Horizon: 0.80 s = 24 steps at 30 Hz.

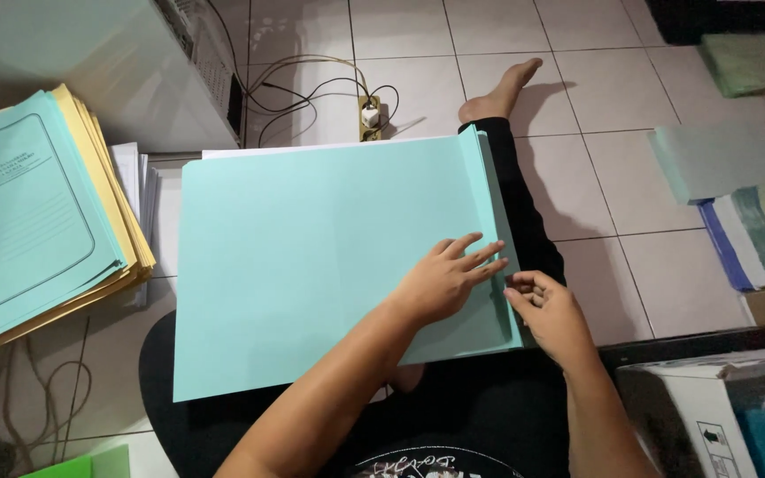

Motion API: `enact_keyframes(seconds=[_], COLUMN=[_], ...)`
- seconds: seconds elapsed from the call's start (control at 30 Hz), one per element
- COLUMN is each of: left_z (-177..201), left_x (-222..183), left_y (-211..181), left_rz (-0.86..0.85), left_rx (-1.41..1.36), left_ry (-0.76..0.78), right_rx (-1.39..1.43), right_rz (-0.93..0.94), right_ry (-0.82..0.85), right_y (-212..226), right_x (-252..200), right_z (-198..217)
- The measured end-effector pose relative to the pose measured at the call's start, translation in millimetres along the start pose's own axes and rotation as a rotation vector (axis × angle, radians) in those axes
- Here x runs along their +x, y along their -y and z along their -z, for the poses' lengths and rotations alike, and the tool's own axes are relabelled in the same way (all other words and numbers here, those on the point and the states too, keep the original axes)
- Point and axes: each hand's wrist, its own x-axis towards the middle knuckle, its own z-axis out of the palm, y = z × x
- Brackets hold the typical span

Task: Folding light blue paper folders along pre-scored lines and stacking them on the floor.

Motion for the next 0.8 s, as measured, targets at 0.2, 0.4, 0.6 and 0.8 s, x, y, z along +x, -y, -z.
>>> enact_keyframes(seconds=[0.2, 0.4, 0.6, 0.8], left_z=[14, 19, 19, 19], left_x=[1, 3, 4, 2], left_y=[0, -2, 3, 5], left_rz=[-0.035, -0.056, -0.068, 0.122], left_rx=[-0.038, -0.039, -0.071, 0.013], left_ry=[0.039, 0.002, -0.143, -0.149], right_rx=[-0.004, -0.081, -0.366, -0.981], right_rz=[0.021, 0.021, 0.098, 0.695], right_ry=[-0.055, -0.116, -0.241, -0.337], right_y=[-20, -41, 9, 12], right_x=[5, 14, -11, -24], right_z=[-1, -6, -9, -33])
